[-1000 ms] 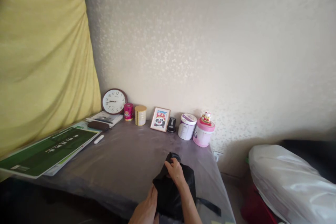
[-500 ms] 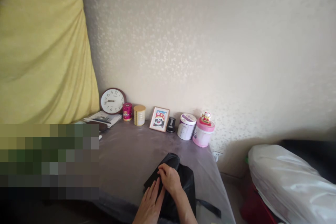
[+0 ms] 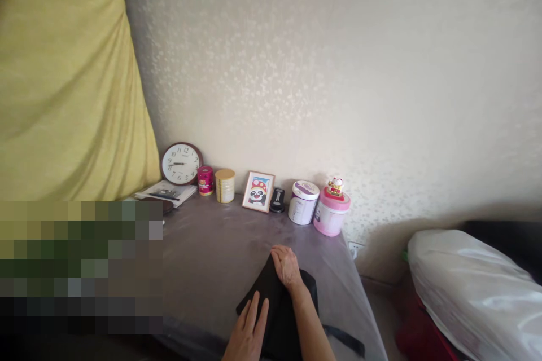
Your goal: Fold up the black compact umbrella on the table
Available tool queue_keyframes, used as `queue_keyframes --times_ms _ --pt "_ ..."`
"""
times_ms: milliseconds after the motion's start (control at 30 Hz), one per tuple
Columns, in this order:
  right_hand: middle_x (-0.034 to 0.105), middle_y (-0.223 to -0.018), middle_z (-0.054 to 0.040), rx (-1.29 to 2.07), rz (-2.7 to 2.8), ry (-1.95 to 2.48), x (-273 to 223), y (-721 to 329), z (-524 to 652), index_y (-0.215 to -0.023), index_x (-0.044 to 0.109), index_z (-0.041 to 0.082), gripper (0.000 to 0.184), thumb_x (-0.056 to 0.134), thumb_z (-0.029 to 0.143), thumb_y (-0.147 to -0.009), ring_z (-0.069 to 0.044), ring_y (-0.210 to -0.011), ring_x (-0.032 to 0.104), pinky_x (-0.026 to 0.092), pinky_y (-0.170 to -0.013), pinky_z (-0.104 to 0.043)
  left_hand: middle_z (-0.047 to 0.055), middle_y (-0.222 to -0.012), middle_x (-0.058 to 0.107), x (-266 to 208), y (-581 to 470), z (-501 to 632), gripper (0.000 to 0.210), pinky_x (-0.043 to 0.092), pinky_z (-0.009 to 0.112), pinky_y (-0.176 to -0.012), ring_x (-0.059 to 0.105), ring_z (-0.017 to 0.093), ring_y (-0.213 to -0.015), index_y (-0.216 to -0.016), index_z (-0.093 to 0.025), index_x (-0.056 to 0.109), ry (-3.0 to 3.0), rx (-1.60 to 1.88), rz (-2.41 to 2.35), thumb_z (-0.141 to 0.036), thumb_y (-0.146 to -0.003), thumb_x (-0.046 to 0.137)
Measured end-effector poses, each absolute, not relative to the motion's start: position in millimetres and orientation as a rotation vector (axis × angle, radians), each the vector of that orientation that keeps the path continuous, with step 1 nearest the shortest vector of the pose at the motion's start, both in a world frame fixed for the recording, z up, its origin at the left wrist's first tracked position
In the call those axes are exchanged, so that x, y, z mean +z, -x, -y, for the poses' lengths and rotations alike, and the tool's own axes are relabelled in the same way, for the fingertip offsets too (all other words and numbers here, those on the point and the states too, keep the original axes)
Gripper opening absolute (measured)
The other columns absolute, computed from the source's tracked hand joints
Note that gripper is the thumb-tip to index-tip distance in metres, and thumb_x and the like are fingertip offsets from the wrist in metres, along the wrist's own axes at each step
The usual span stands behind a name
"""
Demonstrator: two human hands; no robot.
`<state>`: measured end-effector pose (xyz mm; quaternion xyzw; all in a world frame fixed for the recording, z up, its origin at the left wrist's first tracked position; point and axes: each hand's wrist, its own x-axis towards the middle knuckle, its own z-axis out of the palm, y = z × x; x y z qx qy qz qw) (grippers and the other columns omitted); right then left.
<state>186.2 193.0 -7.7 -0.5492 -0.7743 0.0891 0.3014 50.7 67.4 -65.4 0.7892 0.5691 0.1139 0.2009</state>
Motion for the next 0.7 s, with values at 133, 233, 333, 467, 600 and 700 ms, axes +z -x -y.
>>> queue_keyframes --times_ms 133,233,333,467,600,700 --pt "0.067 -0.103 -0.0086 0.174 1.864 1.656 0.2 -197.4 -200.0 -0.096 0.066 0.019 0.032 0.037 0.029 -0.086 -0.021 -0.099 0.059 0.039 -0.093 -0.034 0.008 -0.147 0.015 -47.9 -50.4 -62.4 0.071 0.031 0.044 -0.105 0.024 0.030 -0.132 -0.138 -0.026 0.017 -2.183 0.237 -1.642 0.006 -0.074 0.020" --pt "0.064 -0.108 -0.0156 0.127 1.702 1.770 2.0 -221.8 -184.0 -0.103 0.062 0.012 0.038 0.035 0.031 -0.084 -0.026 -0.102 0.057 0.039 -0.092 -0.039 0.012 -0.147 0.011 -20.2 -46.7 -53.3 0.076 0.029 0.043 -0.106 0.023 0.030 -0.133 -0.138 -0.022 0.015 -2.176 0.194 -1.620 0.008 -0.070 0.030" --pt "0.066 -0.103 -0.0144 0.154 1.529 1.862 -3.1 -251.1 -153.4 -0.101 0.061 0.013 0.040 0.034 0.035 -0.082 -0.026 -0.096 0.061 0.043 -0.086 -0.036 0.018 -0.147 0.000 7.0 -41.4 -43.1 0.100 0.025 0.040 -0.108 0.015 0.034 -0.134 -0.139 -0.015 0.007 -2.162 0.103 -1.549 0.010 -0.052 0.050" --pt "0.069 -0.091 -0.0091 0.299 1.369 1.978 -13.2 -270.4 -110.7 -0.089 0.064 0.020 0.037 0.037 0.044 -0.077 -0.025 -0.086 0.064 0.045 -0.076 -0.032 0.017 -0.147 -0.004 20.9 -37.5 -34.1 0.103 0.023 0.037 -0.109 0.012 0.031 -0.136 -0.139 -0.015 0.004 -2.156 0.146 -1.528 0.011 -0.050 0.049" --pt "0.070 -0.083 -0.0080 0.378 1.358 1.970 -15.0 -263.1 -86.2 -0.081 0.064 0.022 0.039 0.039 0.051 -0.075 -0.025 -0.081 0.065 0.044 -0.071 -0.032 0.014 -0.148 -0.002 16.7 -37.7 -31.5 0.101 0.022 0.037 -0.109 0.012 0.029 -0.136 -0.140 -0.015 0.004 -2.168 0.161 -1.565 0.011 -0.051 0.045" --pt "0.069 -0.075 -0.0076 0.370 1.335 1.946 -8.4 -254.2 -79.5 -0.081 0.064 0.020 0.041 0.042 0.053 -0.072 -0.026 -0.076 0.064 0.044 -0.068 -0.032 0.012 -0.148 -0.003 14.7 -38.1 -30.6 0.101 0.021 0.036 -0.110 0.010 0.028 -0.136 -0.140 -0.014 0.002 -2.187 0.195 -1.575 0.009 -0.051 0.044"
